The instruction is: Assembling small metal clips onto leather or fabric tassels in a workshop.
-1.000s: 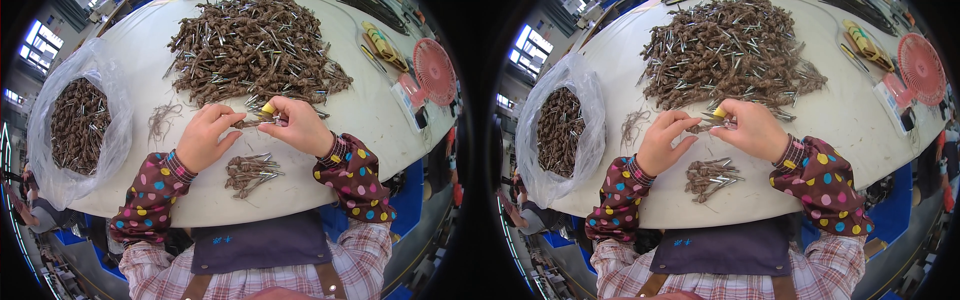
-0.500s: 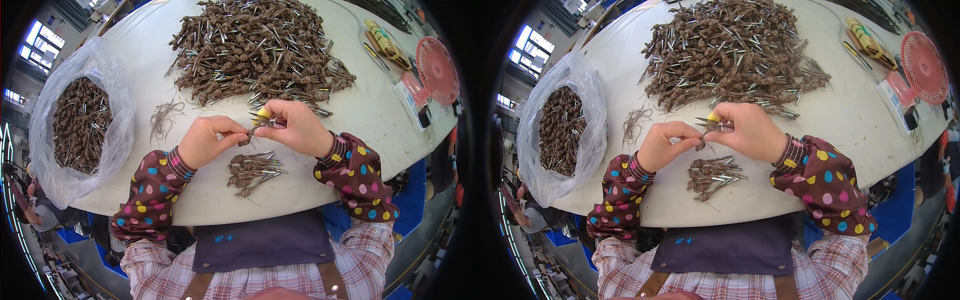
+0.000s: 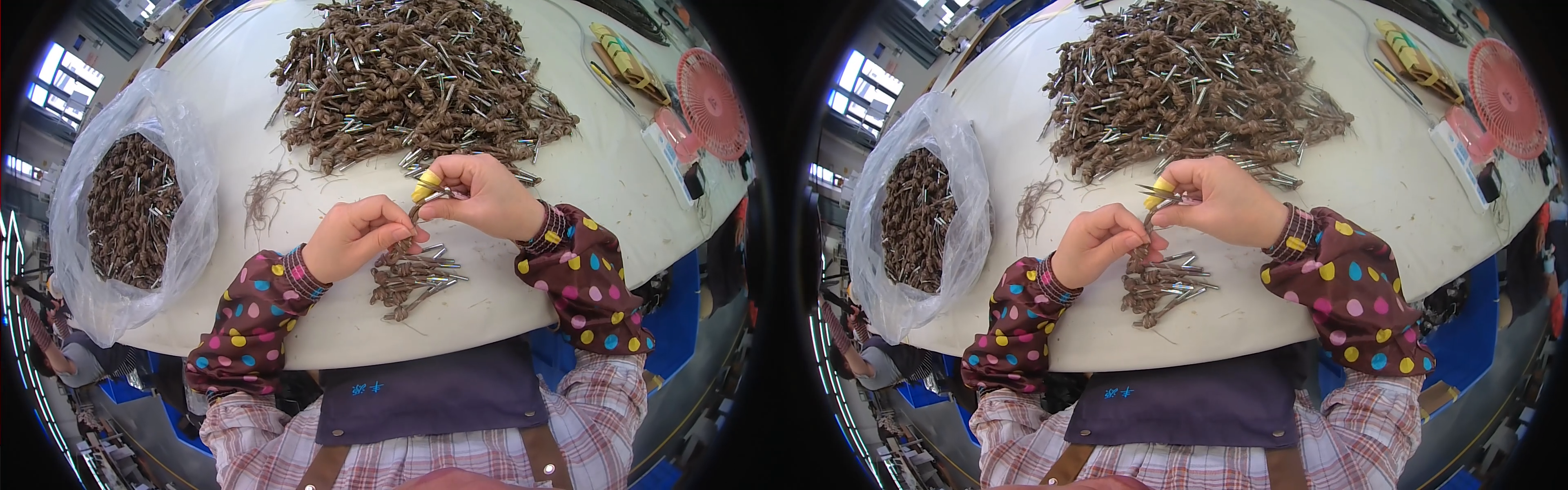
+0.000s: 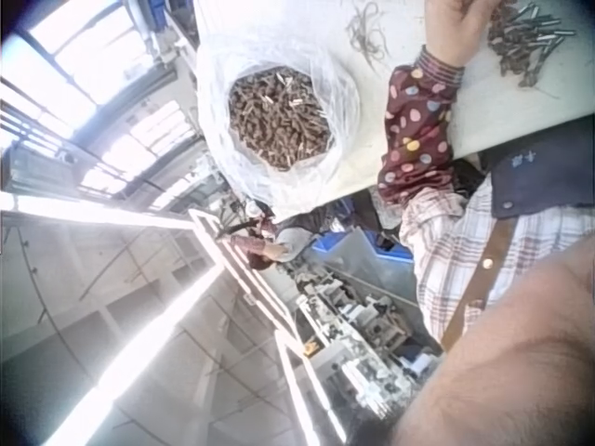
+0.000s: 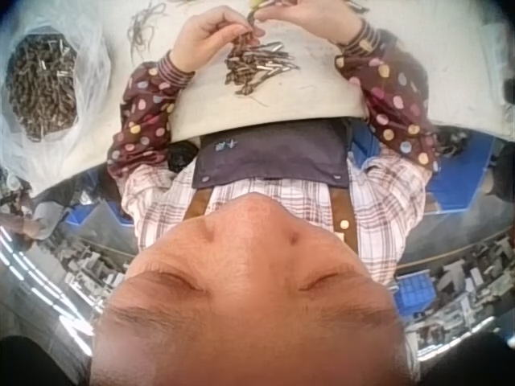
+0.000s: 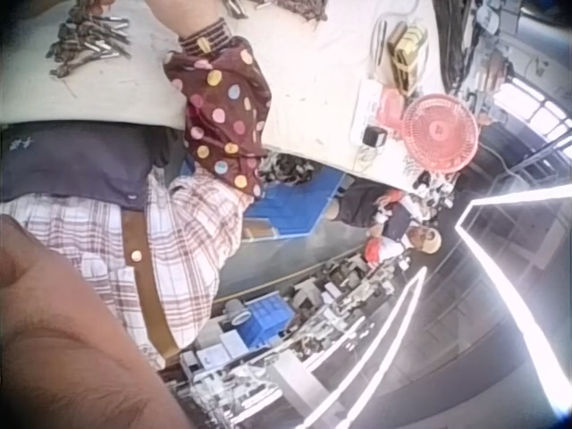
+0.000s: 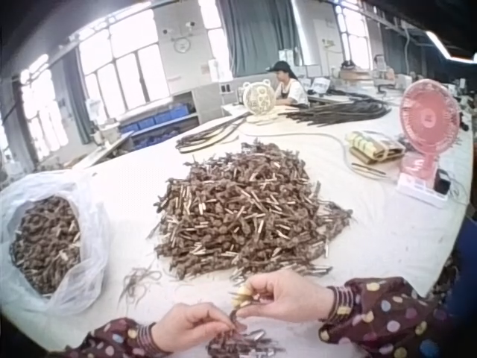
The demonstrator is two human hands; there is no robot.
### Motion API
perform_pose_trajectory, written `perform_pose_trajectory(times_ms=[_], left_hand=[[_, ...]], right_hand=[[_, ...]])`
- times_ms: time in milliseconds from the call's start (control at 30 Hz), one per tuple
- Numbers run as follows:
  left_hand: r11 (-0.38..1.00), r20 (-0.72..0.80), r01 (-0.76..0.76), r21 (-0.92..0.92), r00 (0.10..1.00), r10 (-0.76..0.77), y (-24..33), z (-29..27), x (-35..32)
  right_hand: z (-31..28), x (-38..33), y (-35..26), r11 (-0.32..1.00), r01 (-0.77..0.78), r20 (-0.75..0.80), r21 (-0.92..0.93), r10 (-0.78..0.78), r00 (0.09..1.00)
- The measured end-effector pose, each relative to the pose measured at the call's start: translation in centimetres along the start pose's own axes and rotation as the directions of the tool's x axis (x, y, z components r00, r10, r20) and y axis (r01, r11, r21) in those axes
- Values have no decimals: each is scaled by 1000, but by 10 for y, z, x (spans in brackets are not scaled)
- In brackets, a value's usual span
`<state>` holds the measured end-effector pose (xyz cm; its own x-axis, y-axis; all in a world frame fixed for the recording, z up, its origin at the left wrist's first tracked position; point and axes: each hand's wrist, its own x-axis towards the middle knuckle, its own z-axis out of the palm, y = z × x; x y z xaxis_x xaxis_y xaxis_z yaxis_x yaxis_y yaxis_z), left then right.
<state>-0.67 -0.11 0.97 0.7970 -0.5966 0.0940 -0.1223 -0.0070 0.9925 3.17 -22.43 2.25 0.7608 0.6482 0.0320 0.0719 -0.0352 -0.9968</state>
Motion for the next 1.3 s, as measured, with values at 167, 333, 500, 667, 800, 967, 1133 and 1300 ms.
perform_pose_trajectory(times_ms=[167, 333, 500, 667, 800, 967, 1133, 1300], left_hand=[[990, -45, 89, -108, 994, -95, -3, -4, 1], [998, -189, 58, 9, 980, -55, -3, -4, 1], [977, -270, 8, 214, 962, 51, -7, -2, 2], [935, -310, -26, 352, 940, 142, -13, -1, 2], [916, -299, -26, 400, 941, 158, -12, -1, 2], [902, -283, -11, 431, 948, 147, -9, 0, 2], [915, -290, 22, 402, 951, 105, -11, 0, 2], [966, -304, 20, 259, 951, 61, -12, 0, 1]], right_hand=[[12, -4, 4, 935, 150, -237, -322, -233, 943], [16, -19, -19, 811, 50, -355, -583, -310, 882], [27, -18, 0, 696, 157, -139, -701, -350, 926], [32, -15, 2, 704, 120, -176, -700, -333, 927], [33, -15, 2, 658, 135, -155, -741, -363, 919], [34, -14, 6, 578, 169, -125, -799, -434, 892], [34, -16, 4, 475, 185, -81, -860, -485, 871], [26, -14, 5, 749, 180, -169, -638, -364, 916]])
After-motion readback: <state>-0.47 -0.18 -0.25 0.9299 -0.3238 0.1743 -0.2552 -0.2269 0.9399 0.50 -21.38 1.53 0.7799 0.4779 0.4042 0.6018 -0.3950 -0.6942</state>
